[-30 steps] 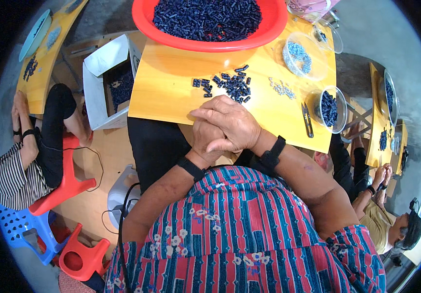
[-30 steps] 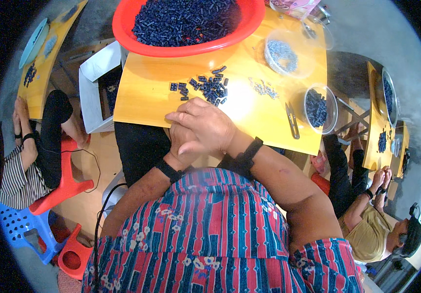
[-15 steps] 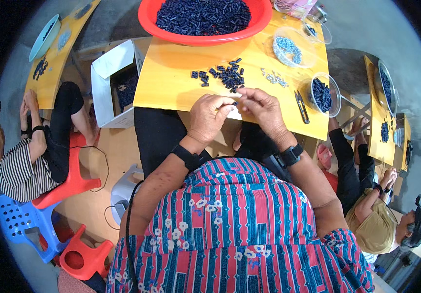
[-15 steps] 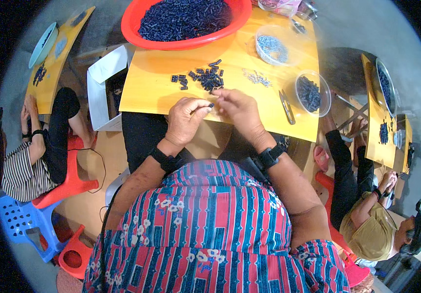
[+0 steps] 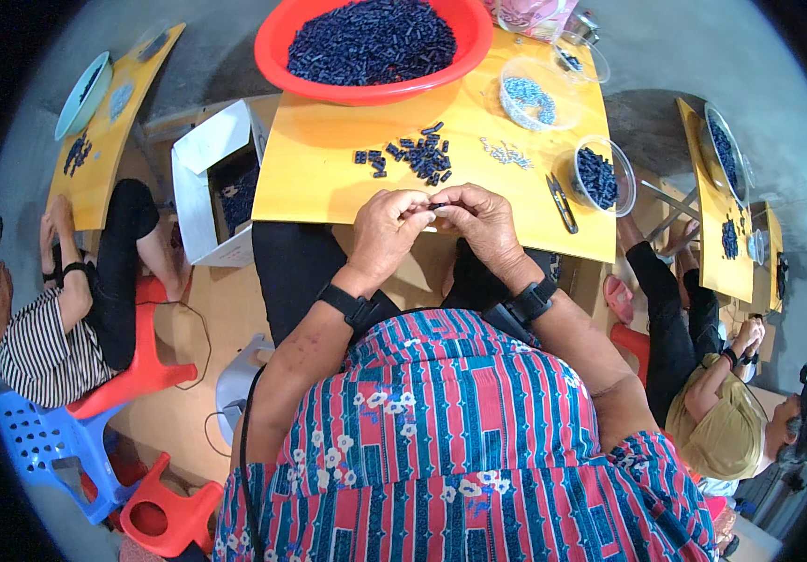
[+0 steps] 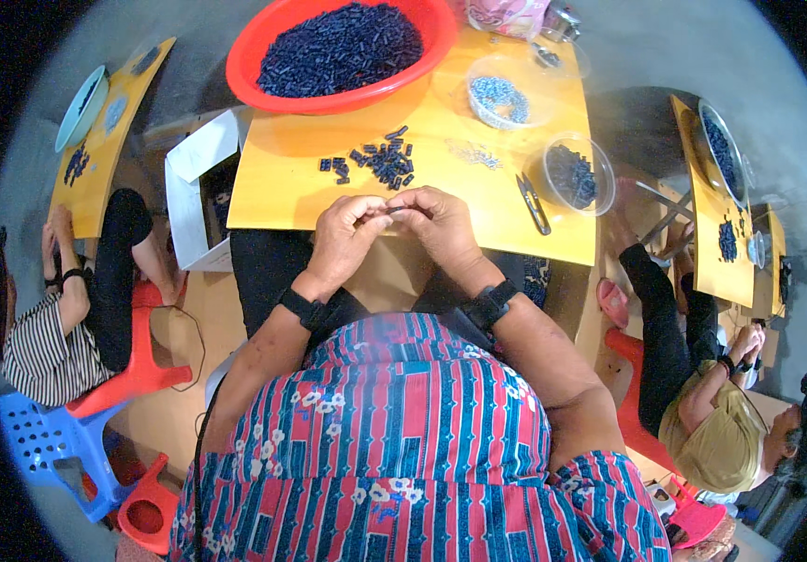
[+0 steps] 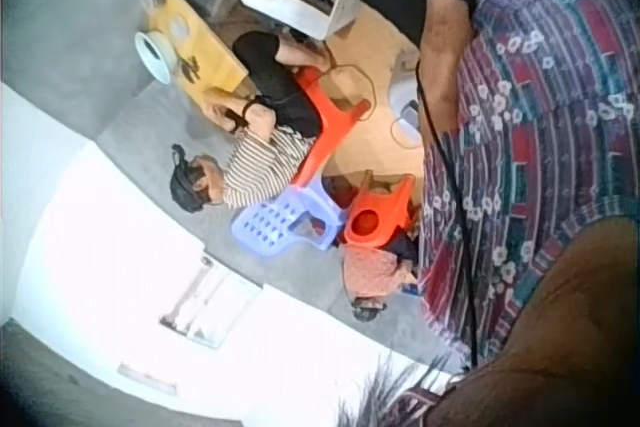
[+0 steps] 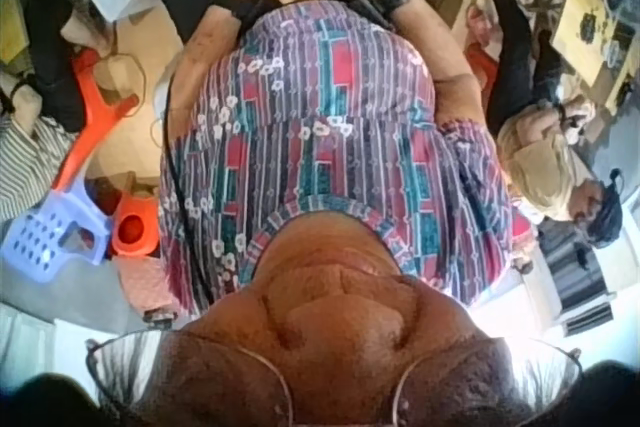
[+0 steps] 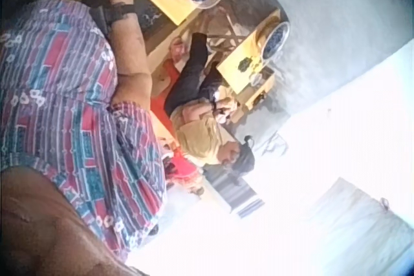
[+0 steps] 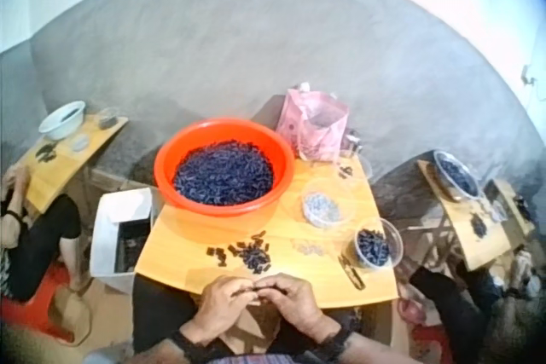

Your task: Assembling small blue and white plastic components on a table.

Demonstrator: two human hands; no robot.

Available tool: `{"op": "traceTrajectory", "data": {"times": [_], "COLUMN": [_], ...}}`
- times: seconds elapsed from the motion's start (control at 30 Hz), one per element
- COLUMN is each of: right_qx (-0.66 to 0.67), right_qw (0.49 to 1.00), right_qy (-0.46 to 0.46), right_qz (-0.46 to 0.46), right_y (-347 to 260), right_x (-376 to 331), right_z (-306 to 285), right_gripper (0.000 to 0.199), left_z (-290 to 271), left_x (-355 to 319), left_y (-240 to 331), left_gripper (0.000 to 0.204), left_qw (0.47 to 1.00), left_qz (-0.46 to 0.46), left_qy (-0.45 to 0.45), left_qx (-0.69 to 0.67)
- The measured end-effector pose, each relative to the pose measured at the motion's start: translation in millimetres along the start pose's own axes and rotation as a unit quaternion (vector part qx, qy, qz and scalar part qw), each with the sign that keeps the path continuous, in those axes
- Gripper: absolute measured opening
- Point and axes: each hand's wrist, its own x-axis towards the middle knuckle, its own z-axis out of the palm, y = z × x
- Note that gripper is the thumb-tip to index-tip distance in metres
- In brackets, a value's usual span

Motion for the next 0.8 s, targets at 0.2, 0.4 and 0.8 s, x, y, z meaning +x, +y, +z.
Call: {"op": "traceTrajectory", "data": {"times": [0.2,0.4,0.8], "right_qx": [-0.191,-0.308,-0.414], "right_qw": [0.968,0.882,0.872], "right_qy": [0.101,0.285,0.184], "right_qz": [-0.129,-0.216,-0.186], "right_y": [-29,-55,-51], "right_x": [-2,-9,-1], "right_z": [-34,-112,-82], "right_gripper": [0.013,0.013,0.015], "left_z": [-6,-8,-4], "left_x": [-1,0,-3], "left_y": [-3,2,-2], "left_gripper": [0.015,0.007,0.003], "left_qw": [0.998,0.998,0.996], "left_qz": [0.030,0.020,0.055], "left_qy": [-0.039,-0.045,-0.029], "left_qx": [0.028,0.028,0.062]}}
